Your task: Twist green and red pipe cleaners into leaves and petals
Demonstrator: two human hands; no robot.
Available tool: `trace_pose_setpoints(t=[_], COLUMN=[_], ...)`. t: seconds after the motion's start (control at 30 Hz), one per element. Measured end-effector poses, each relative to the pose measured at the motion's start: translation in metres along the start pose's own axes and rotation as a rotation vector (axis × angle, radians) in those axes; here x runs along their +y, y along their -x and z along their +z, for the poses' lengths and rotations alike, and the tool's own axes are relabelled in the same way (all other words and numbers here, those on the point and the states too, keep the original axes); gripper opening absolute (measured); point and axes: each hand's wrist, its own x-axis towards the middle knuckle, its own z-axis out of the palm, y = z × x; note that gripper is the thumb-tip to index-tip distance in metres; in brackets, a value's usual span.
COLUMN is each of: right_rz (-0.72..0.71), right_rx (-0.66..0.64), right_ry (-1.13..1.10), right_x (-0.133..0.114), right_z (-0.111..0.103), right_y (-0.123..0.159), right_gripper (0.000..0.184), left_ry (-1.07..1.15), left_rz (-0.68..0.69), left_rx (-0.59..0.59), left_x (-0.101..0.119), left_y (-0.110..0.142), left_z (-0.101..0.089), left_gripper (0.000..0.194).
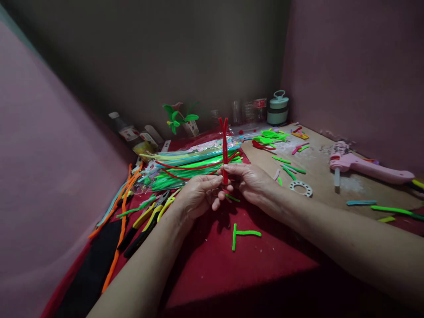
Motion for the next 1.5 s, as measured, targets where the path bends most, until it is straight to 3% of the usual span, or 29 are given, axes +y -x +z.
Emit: trace_pose_setpoints(t=[0.13, 0.43, 0.57, 0.9, 1.5], right_rz=[0.013, -0.026, -0.04, -0.027, -0.052], right_rx=[0.024, 0.086, 0.118, 0.098, 0.007], right_ry=[-0.009, 0.003, 0.0, -0.015, 0.07], right_x=[0.0, 0.003, 0.005, 0.006, 0.005], right_z=[0.0, 0.002, 0.002, -0.001, -0.003], right_y=[0.0, 0.0, 0.0, -0.003, -0.002], right_gripper=[0.005, 0.006, 0.006, 0.006, 0.007], left_ry=[-0.029, -0.43, -0.551, -0.513, -0.49], left_rz=[0.011, 0.164, 0.224, 0.194, 0.175], left_rx=[0.04, 0.306, 0.372, 0.295, 0.283], left_x=[-0.003, -0.002, -0.002, -0.004, -0.004], left_y=[-0.001, 0.008, 0.008, 0.008, 0.006], left_z=[0.002, 0.019, 0.026, 0.023, 0.018], left_gripper=[0.014, 0.019, 0.015, 0.016, 0.019])
